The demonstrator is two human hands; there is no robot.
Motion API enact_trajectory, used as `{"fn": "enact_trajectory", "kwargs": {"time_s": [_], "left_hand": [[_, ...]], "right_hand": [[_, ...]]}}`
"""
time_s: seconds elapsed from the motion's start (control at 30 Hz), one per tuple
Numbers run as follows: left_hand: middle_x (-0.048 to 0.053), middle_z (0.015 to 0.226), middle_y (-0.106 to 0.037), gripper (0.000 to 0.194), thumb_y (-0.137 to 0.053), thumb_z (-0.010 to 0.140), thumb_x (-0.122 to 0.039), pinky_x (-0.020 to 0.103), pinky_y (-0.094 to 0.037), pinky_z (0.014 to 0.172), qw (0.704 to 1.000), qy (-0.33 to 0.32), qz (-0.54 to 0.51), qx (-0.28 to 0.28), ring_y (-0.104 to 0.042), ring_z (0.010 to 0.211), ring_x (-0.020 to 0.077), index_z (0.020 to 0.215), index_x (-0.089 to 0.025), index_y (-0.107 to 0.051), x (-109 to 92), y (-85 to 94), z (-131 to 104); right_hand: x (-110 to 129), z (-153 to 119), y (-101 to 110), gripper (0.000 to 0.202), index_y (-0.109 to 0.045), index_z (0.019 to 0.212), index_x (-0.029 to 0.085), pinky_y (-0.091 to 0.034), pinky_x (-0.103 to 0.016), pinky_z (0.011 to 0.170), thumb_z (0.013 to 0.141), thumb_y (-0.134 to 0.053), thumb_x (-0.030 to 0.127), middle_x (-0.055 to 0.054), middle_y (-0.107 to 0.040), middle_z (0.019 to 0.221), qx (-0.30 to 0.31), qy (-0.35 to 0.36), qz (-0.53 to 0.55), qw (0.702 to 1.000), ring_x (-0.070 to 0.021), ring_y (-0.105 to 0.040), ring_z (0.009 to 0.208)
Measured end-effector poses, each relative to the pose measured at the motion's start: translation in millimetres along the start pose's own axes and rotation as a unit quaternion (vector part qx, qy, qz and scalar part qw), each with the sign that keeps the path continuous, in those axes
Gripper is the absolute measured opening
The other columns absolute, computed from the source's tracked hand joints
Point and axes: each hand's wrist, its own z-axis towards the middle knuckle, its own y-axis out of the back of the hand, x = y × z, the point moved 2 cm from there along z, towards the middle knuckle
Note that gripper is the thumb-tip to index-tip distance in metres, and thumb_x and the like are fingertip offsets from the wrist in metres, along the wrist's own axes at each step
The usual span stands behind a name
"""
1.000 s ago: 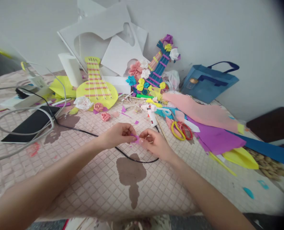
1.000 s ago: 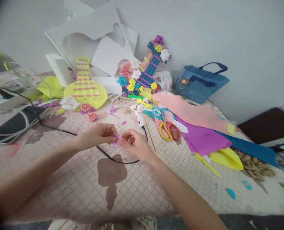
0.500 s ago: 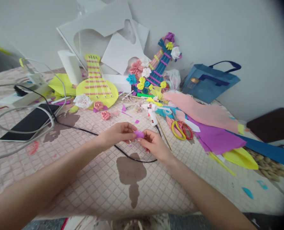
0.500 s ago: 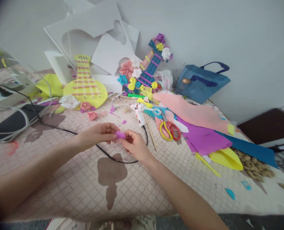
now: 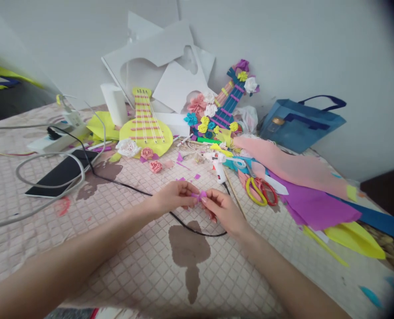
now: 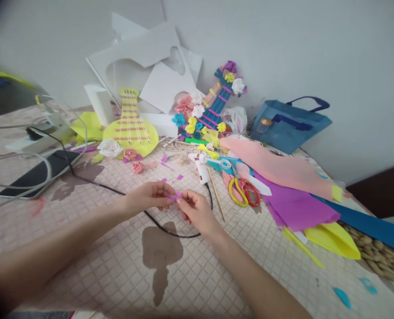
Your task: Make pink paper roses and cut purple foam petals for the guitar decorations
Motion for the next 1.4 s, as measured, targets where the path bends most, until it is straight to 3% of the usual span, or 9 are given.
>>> {"fn": "enact_trajectory", "kwargs": {"time_s": [0.13, 0.23, 0.37, 0.47, 0.67, 0.8, 0.97, 1.13, 1.4], "left_hand": [[-0.001, 0.064, -0.060, 0.022, -0.067, 0.071, -0.027, 0.024, -0.045, 0.056, 0.999, -0.015, 0.040, -0.002, -0.057, 0.058, 0.0108, 0.086, -0.013, -0.059, 6.2, 2.6, 1.6], [-0.001, 0.065, -0.058, 0.018, -0.066, 0.072, -0.025, 0.025, -0.045, 0.057, 0.985, -0.058, 0.158, -0.040, -0.057, 0.060, 0.0128, 0.086, -0.015, -0.061, 5.2, 7.5, 0.5], [0.006, 0.091, -0.065, 0.018, -0.063, 0.074, -0.023, 0.028, -0.047, 0.065, 0.920, -0.121, 0.359, -0.098, -0.060, 0.070, 0.0152, 0.091, -0.016, -0.063, -6.3, 19.1, -3.5], [0.008, 0.099, -0.065, 0.023, -0.062, 0.077, -0.025, 0.030, -0.047, 0.070, 0.878, -0.120, 0.448, -0.123, -0.061, 0.075, 0.0175, 0.097, -0.015, -0.063, -17.6, 39.5, -4.8], [0.010, 0.100, -0.065, 0.026, -0.058, 0.081, -0.030, 0.035, -0.046, 0.077, 0.782, -0.071, 0.564, -0.258, -0.061, 0.090, 0.0252, 0.102, -0.015, -0.062, -30.8, 95.0, -5.8], [0.015, 0.111, -0.060, 0.035, -0.058, 0.082, -0.032, 0.038, -0.043, 0.089, 0.746, -0.068, 0.598, -0.286, -0.057, 0.104, 0.0288, 0.110, -0.012, -0.060, -25.0, 103.1, -2.8], [0.018, 0.114, -0.057, 0.036, -0.052, 0.085, -0.031, 0.041, -0.042, 0.093, 0.737, -0.055, 0.609, -0.289, -0.054, 0.111, 0.0322, 0.114, -0.010, -0.056, -13.7, 100.4, 3.9], [0.015, 0.113, -0.061, 0.031, -0.052, 0.083, -0.027, 0.040, -0.045, 0.086, 0.752, -0.050, 0.592, -0.286, -0.059, 0.104, 0.0305, 0.111, -0.014, -0.057, -11.7, 103.3, 4.6], [0.011, 0.107, -0.067, 0.029, -0.053, 0.083, -0.036, 0.034, -0.046, 0.078, 0.779, -0.066, 0.550, -0.293, -0.063, 0.092, 0.0247, 0.105, -0.017, -0.058, -21.1, 111.4, -1.2]], "right_hand": [[2.5, 1.5, 1.9, 0.024, -0.049, 0.071, 0.022, -0.029, -0.021, 0.038, 0.081, -0.057, 0.042, 0.007, -0.041, 0.052, -0.024, 0.009, -0.086, 0.996, -0.0091, -0.038, 0.042], [6.1, 2.6, 5.3, 0.019, -0.050, 0.069, 0.021, -0.029, -0.023, 0.043, 0.080, -0.056, 0.036, 0.005, -0.044, 0.057, -0.056, 0.053, -0.169, 0.983, -0.0104, -0.040, 0.049], [3.7, 5.4, 8.9, 0.017, -0.051, 0.069, 0.021, -0.030, -0.024, 0.048, 0.081, -0.054, 0.032, 0.004, -0.047, 0.060, -0.038, 0.073, -0.224, 0.971, -0.0117, -0.041, 0.054], [-0.9, 7.6, 10.7, 0.019, -0.050, 0.069, 0.021, -0.029, -0.024, 0.049, 0.082, -0.054, 0.033, 0.004, -0.046, 0.060, -0.016, 0.074, -0.243, 0.967, -0.0115, -0.039, 0.054], [0.1, 5.3, 11.1, 0.008, -0.054, 0.084, 0.021, -0.035, -0.025, 0.055, 0.085, -0.051, 0.029, 0.003, -0.054, 0.067, 0.004, 0.093, -0.270, 0.958, -0.0129, -0.048, 0.058], [5.2, 2.6, 13.9, 0.011, -0.054, 0.095, 0.022, -0.038, -0.026, 0.056, 0.085, -0.051, 0.028, 0.002, -0.058, 0.069, -0.043, 0.105, -0.293, 0.949, -0.0138, -0.051, 0.057], [2.4, 4.6, 17.4, 0.010, -0.056, 0.088, 0.021, -0.041, -0.027, 0.058, 0.087, -0.050, 0.029, -0.001, -0.063, 0.075, -0.053, 0.115, -0.283, 0.951, -0.0158, -0.057, 0.063], [-4.2, 7.4, 20.2, 0.009, -0.057, 0.084, 0.021, -0.043, -0.025, 0.059, 0.087, -0.051, 0.026, 0.000, -0.063, 0.073, -0.060, 0.145, -0.281, 0.947, -0.0150, -0.058, 0.065], [-2.9, 10.6, 38.1, 0.015, -0.057, 0.078, 0.020, -0.038, -0.024, 0.053, 0.087, -0.051, 0.029, 0.001, -0.059, 0.064, -0.151, 0.155, -0.291, 0.932, -0.0136, -0.052, 0.056]]}}
